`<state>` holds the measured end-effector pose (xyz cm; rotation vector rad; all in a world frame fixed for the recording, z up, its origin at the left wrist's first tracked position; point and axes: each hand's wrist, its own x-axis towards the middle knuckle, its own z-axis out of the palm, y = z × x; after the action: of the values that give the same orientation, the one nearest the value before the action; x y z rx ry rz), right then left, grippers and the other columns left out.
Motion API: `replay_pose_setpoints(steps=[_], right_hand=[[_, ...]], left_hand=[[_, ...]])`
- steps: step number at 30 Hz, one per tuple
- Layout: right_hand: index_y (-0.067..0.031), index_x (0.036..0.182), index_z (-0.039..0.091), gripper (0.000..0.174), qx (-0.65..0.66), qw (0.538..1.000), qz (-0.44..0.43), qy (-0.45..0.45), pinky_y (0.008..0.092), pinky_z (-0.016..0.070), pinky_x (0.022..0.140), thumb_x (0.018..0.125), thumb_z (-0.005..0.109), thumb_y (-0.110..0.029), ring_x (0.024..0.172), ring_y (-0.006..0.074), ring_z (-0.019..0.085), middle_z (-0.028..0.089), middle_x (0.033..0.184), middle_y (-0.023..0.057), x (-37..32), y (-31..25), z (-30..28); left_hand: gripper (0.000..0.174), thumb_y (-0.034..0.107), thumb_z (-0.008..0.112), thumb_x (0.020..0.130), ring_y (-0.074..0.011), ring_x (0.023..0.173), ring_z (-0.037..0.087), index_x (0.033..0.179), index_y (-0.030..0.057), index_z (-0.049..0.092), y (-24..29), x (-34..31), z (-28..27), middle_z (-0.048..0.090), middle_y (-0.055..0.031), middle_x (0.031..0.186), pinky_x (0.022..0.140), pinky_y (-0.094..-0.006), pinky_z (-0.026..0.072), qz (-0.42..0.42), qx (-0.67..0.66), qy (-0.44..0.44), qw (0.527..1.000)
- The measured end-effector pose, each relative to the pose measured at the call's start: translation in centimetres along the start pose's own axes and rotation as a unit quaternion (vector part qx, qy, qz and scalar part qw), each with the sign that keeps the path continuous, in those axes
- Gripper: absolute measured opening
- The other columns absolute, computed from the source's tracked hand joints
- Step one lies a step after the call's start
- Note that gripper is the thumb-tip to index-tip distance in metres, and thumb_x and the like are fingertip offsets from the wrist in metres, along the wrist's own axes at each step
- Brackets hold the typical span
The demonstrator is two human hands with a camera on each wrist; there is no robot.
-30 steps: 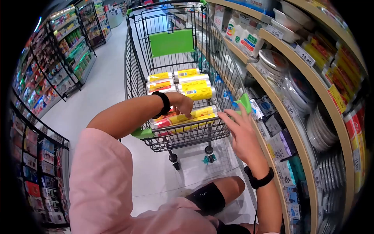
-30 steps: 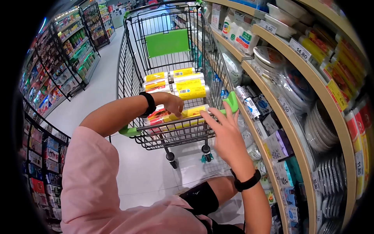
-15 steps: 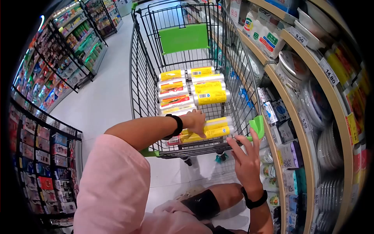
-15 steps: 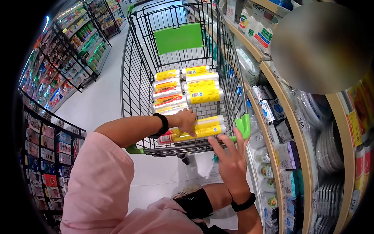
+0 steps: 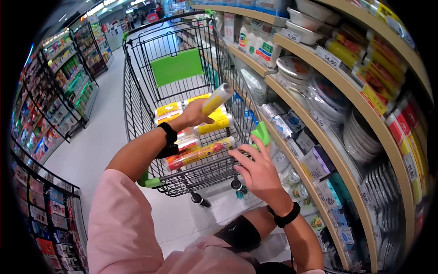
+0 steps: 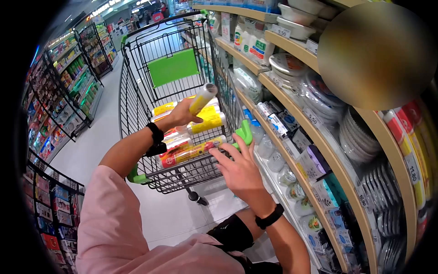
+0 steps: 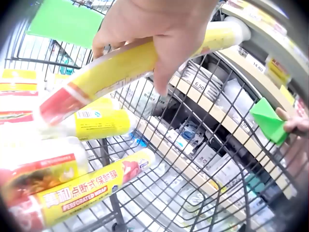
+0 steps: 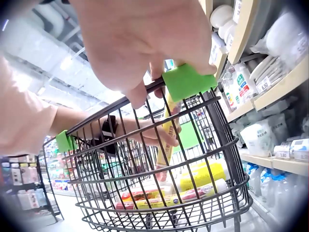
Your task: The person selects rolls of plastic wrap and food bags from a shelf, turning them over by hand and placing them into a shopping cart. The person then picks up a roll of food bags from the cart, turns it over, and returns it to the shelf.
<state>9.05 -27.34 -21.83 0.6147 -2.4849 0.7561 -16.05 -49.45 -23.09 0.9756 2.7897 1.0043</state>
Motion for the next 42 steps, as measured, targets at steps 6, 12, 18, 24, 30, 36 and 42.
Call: replay_pose_setpoints(steps=[6, 12, 18, 24, 30, 36, 42], right_hand=[[-0.0160, 0.134, 0.059, 0.049, -0.028, 0.999, -0.017, -0.010, 0.0715, 0.0216, 0.115, 0.087, 0.072, -0.014, 0.140, 0.0398, 0.037, 0.055, 0.132, 0.0068, -0.5, -0.5, 0.2], [-0.0202, 0.142, 0.054, 0.055, -0.021, 0.999, 0.012, -0.022, 0.0589, 0.0296, 0.116, 0.090, 0.072, -0.024, 0.142, 0.0402, 0.038, 0.052, 0.140, 0.0107, -0.9, -0.2, 0.2], [-0.0108, 0.144, 0.047, 0.064, 0.265, 0.946, 0.141, 0.122, 0.0429, 0.0457, 0.102, 0.090, 0.077, -0.026, 0.126, 0.0326, 0.057, 0.052, 0.144, 0.0135, -2.9, 4.3, -7.0], [-0.0018, 0.148, 0.034, 0.069, 0.376, 0.891, 0.150, 0.207, 0.0356, 0.0494, 0.095, 0.095, 0.073, -0.022, 0.115, 0.0213, 0.059, 0.054, 0.134, 0.0149, -8.6, 2.6, -15.3], [0.0002, 0.139, 0.041, 0.045, 0.469, 0.846, 0.184, 0.171, 0.0326, 0.0528, 0.092, 0.104, 0.058, -0.022, 0.102, 0.0183, 0.066, 0.063, 0.118, 0.0115, -14.5, -0.2, -17.5], [0.0006, 0.142, 0.040, 0.049, 0.515, 0.818, 0.194, 0.167, 0.0357, 0.0533, 0.096, 0.103, 0.060, -0.021, 0.110, 0.0208, 0.066, 0.063, 0.124, 0.0141, -17.8, -0.4, -20.2], [-0.0011, 0.145, 0.033, 0.063, 0.413, 0.854, 0.159, 0.272, 0.0334, 0.0524, 0.097, 0.094, 0.070, -0.005, 0.113, 0.0159, 0.063, 0.061, 0.124, 0.0107, -17.0, -2.9, -22.7]], left_hand=[[0.032, 0.011, 0.085, 0.079, -0.0238, 0.091, 0.060, 0.100, 0.0077, 0.060, 4.7, -0.2, -3.1, 0.061, -0.0061, 0.096, 0.084, -0.0359, 0.0483, 0.262, -0.005, 0.142, 0.955], [0.034, 0.013, 0.086, 0.080, -0.0185, 0.089, 0.064, 0.104, 0.0033, 0.062, 17.2, -1.1, -4.8, 0.066, -0.0054, 0.096, 0.080, -0.0322, 0.0518, 0.303, -0.088, 0.119, 0.942], [0.035, 0.001, 0.084, 0.076, -0.0122, 0.088, 0.060, 0.100, 0.0068, 0.058, 28.9, -1.6, -3.1, 0.060, -0.0014, 0.093, 0.079, -0.0291, 0.0502, 0.311, -0.269, 0.036, 0.911], [0.059, 0.042, 0.078, 0.088, -0.0169, 0.086, 0.061, 0.121, 0.0039, 0.047, 36.3, -1.1, 3.3, 0.059, -0.0048, 0.094, 0.080, -0.0336, 0.0537, 0.292, -0.494, -0.154, 0.804], [0.076, 0.071, 0.044, 0.093, -0.0170, 0.082, 0.057, 0.133, 0.0070, 0.042, 42.2, -2.3, 9.2, 0.055, -0.0069, 0.099, 0.078, -0.0344, 0.0518, 0.221, -0.656, -0.297, 0.658], [0.061, 0.057, 0.029, 0.108, -0.0194, 0.083, 0.061, 0.136, 0.0057, 0.044, 44.9, -1.7, 11.0, 0.059, -0.0074, 0.097, 0.082, -0.0365, 0.0524, 0.179, -0.674, -0.389, 0.602], [0.063, 0.050, 0.033, 0.109, -0.0248, 0.117, 0.062, 0.154, 0.0063, 0.031, 47.0, -2.2, 10.8, 0.059, -0.0145, 0.133, 0.100, -0.0396, 0.0500, 0.288, -0.564, -0.361, 0.685]])
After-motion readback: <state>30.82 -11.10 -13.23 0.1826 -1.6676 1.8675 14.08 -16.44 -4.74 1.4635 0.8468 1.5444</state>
